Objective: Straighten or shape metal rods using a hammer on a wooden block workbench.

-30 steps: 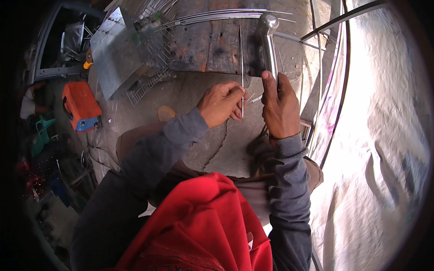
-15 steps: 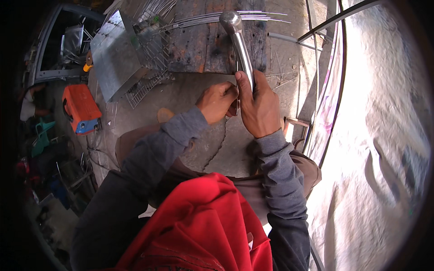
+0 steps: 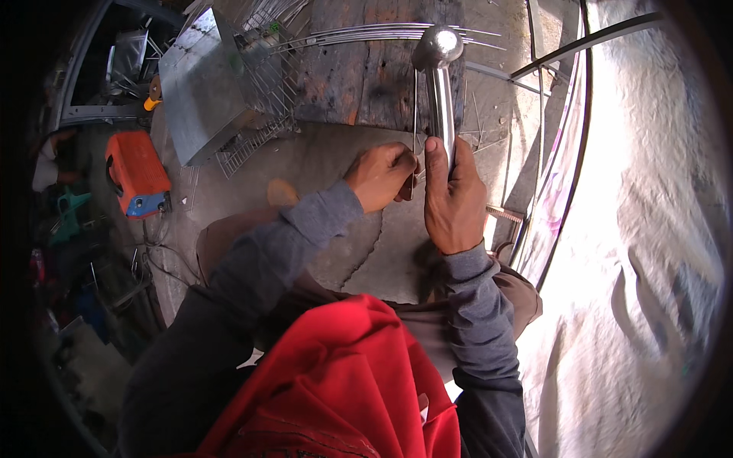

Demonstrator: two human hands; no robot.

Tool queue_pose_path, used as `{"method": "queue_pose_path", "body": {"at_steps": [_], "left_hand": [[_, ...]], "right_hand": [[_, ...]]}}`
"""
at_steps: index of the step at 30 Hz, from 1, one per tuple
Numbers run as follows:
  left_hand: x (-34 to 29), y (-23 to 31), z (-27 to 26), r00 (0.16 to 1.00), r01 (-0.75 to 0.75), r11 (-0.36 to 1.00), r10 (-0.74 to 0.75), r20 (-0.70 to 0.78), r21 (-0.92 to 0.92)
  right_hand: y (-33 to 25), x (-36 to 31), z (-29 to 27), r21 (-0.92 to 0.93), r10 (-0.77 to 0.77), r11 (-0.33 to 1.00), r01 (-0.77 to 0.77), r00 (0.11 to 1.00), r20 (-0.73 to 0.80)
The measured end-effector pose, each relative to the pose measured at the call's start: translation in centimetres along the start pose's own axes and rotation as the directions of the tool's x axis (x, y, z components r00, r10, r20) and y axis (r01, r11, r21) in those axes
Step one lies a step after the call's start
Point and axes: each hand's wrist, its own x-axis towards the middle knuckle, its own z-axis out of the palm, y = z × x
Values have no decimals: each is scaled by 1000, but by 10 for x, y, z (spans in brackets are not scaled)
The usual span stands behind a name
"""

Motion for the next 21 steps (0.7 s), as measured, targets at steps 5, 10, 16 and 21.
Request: {"method": "queue_pose_path", "body": {"at_steps": [5,10,16,21], "left_hand": [[6,2,-1,999,-28,1000,28,-40,-4],[14,5,-4,996,-57,998,58,-65,9],[12,8,-7,995,-62,998,62,-78,5],[10,11,-6,996,-58,998,56,-66,-32]], "right_hand": [[-3,2,-6,-114,64,992,-56,996,62],[-1,1,-7,-46,2,999,-2,1000,-2],[-5,0,-6,-86,31,996,-28,999,32],[-7,-3,-3,-96,-83,992,78,995,-48]]}}
